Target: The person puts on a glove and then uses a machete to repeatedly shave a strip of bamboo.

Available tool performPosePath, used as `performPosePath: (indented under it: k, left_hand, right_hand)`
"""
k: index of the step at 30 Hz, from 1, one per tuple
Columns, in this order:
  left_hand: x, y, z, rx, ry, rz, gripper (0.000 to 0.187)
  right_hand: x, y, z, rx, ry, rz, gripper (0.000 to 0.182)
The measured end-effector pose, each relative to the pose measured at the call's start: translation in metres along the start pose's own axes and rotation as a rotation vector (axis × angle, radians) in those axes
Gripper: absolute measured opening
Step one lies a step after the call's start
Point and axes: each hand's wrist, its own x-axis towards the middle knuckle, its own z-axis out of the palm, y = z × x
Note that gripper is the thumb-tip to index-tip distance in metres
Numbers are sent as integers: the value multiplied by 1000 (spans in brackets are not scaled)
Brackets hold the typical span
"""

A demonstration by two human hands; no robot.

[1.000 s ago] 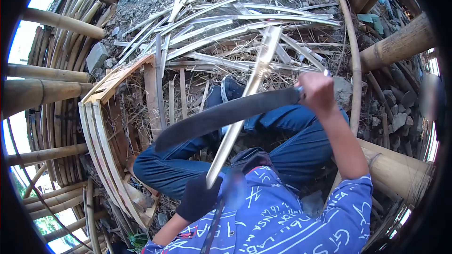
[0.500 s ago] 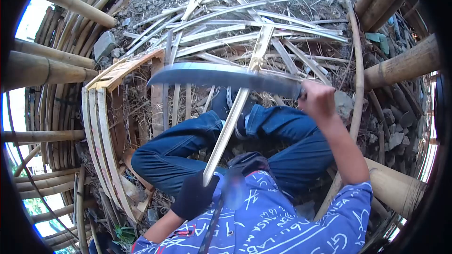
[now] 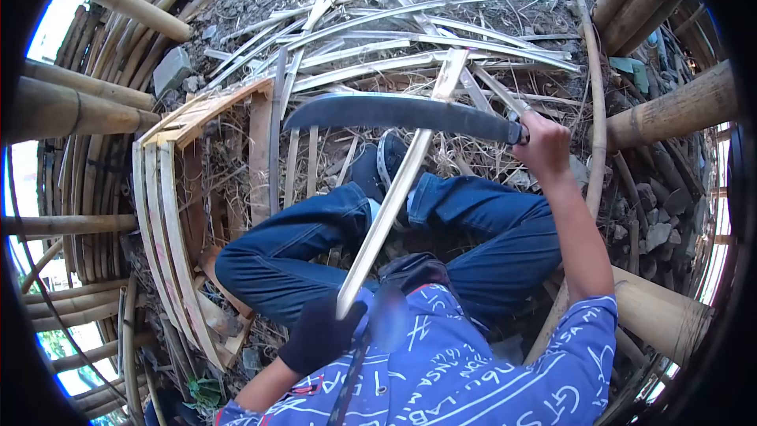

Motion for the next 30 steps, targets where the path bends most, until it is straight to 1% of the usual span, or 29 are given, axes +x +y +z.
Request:
performPosePath:
  k: [1, 2, 4, 5, 6, 7, 8, 9, 10, 11, 12, 13, 14, 15, 16, 17, 18, 19, 20, 21, 22, 23, 24, 25, 26, 27, 28, 29, 30]
  left_hand:
    - [3, -1, -2, 41, -5, 50, 17]
    - [0, -1, 3, -117, 111, -80, 18]
    - [-1, 1, 4, -130, 102, -85, 19]
    - [0, 0, 3, -153, 84, -95, 20]
    - [-4, -1, 3, -40, 82, 15, 18]
    - [-3, 2, 0, -49, 70, 10, 18]
    - [2, 4, -7, -53, 53, -11, 18]
    - [2, 7, -11, -56, 35, -38, 17]
    - [0, 6, -7, -54, 45, -44, 17]
    - [-2, 1, 0, -1, 91, -8, 16]
    - [-4, -4, 6, 49, 122, 32, 15]
    - [-3, -8, 8, 100, 148, 78, 13]
    - [-2, -1, 1, -112, 47, -52, 13]
    - [0, 3, -3, -122, 32, -56, 13]
    - [4, 5, -8, -113, -8, -52, 13]
    - [5, 6, -10, -99, -36, -48, 13]
    - [5, -1, -2, -12, -19, -46, 11]
    - [5, -2, -1, -1, -2, -43, 11]
    - [2, 0, -1, -85, -18, -184, 11]
    - [1, -1, 0, -170, -36, -319, 10]
    - [-2, -1, 1, -183, 86, -93, 11]
    - [-6, 0, 3, -193, 71, -101, 11]
    - [-5, 5, -1, -233, 36, -150, 12]
    - [-2, 7, -6, -264, 10, -197, 13]
    - [6, 9, -8, -440, -49, -574, 16]
    - [4, 5, -4, -435, -31, -571, 16]
    - [-4, -3, 4, -341, 5, -441, 17]
    - [-4, -4, 4, -251, 32, -310, 19]
    - [-6, -1, 2, -296, -2, -350, 29]
  right_hand:
    - [3, -2, 2, -35, 18, -7, 10]
    - [5, -9, 1, 50, 12, -17, 11]
    - [-6, -32, -12, 176, -51, -38, 12]
    - [-5, -26, -11, 171, -49, -29, 12]
    - [-4, -15, -9, 170, -24, -29, 11]
    - [-4, -4, -5, 173, -2, -31, 11]
    - [1, 5, 2, 35, -32, 95, 10]
    - [1, 6, 6, 0, -45, 93, 9]
    - [-3, -1, 5, 48, -60, 90, 10]
    - [-6, -9, 2, 91, -67, 87, 11]
    - [-12, -14, 4, 194, -6, 42, 11]
    - [-10, -10, 1, 188, 1, 52, 11]
    - [-8, -3, -4, 203, -7, 31, 12]
    - [-10, 3, -6, 227, -30, 7, 12]
    - [-7, 13, 3, 128, -17, 97, 13]
    - [-7, 11, 9, 49, -50, 124, 15]
    - [-8, 2, 6, 83, -51, 99, 14]
    - [-9, -8, 2, 114, -40, 73, 13]
    - [-12, -14, 0, 201, 14, 45, 11]
    - [-10, -8, -1, 195, 22, 56, 11]
    - [-9, 2, -4, 187, 10, 35, 10]
    - [-10, 11, -3, 189, -17, 8, 9]
    - [-9, 22, 8, 49, -59, 163, 8]
    - [-6, 26, 13, -16, -46, 191, 8]
    - [-8, 19, 11, 20, -40, 186, 8]
    - [-9, 10, 8, 53, -28, 177, 8]
    - [-14, 5, 9, 172, -6, 179, 9]
    - [-12, 8, 7, 169, -3, 185, 9]
    - [-11, 13, 4, 167, -11, 146, 9]
